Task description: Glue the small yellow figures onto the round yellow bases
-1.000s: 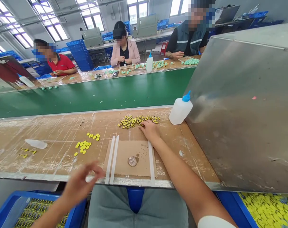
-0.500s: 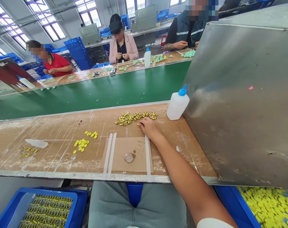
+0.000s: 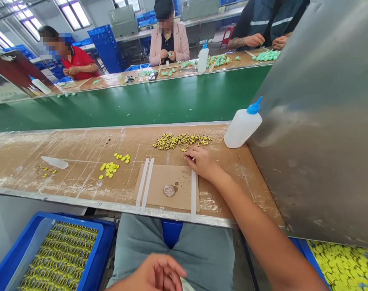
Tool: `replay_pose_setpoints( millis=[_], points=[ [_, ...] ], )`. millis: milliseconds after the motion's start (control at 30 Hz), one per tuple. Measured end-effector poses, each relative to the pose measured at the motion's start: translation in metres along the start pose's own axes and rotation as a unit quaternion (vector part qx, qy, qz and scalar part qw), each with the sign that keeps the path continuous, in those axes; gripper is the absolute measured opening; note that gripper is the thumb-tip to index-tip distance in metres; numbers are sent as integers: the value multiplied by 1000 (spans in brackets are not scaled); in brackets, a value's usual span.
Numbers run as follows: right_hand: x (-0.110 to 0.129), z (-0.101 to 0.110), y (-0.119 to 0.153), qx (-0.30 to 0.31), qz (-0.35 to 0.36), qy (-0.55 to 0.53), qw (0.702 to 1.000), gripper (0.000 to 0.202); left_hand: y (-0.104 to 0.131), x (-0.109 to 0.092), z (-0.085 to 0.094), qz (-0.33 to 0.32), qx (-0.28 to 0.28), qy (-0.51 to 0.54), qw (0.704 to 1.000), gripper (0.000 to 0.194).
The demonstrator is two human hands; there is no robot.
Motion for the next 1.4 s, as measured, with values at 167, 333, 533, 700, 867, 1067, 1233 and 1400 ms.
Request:
replay_pose_setpoints(
  millis=[167,333,533,700,867,1067,1233,1400],
  points=[
    [2,-7,8,31,-9,-3,999,18,2,-65,12,-174,-225,68,956,30],
    [9,-5,7,55,-39,-21,997,18,-5,-133,37,-310,-323,106,888,27],
    [19,-9,10,59,-64,-39,995,9,-34,-162,60,-387,-323,125,854,27],
    [20,-20,17,41,-66,-48,996,14,-47,-165,68,-401,-325,130,846,28],
    [21,-22,21,-2,-80,-46,996,16,-51,-162,69,-420,-328,104,840,29],
    [32,-14,16,26,-59,-25,998,18,-51,-157,65,-432,-329,54,838,27],
    [34,-15,15,48,-46,-4,998,19,-52,-157,67,-433,-329,72,836,28],
    [42,-12,19,12,-48,-30,998,15,-52,-158,67,-431,-325,81,838,28]
  ],
)
Point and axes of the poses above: each hand's wrist, its own y-axis away from the middle knuckle, its own z-axis out of the back of the hand, x = y × z, the point moved 2 cm from there along -y, towards the middle knuckle, and after that the axes turned 9 degrees about -x, right-handed, at the moved point
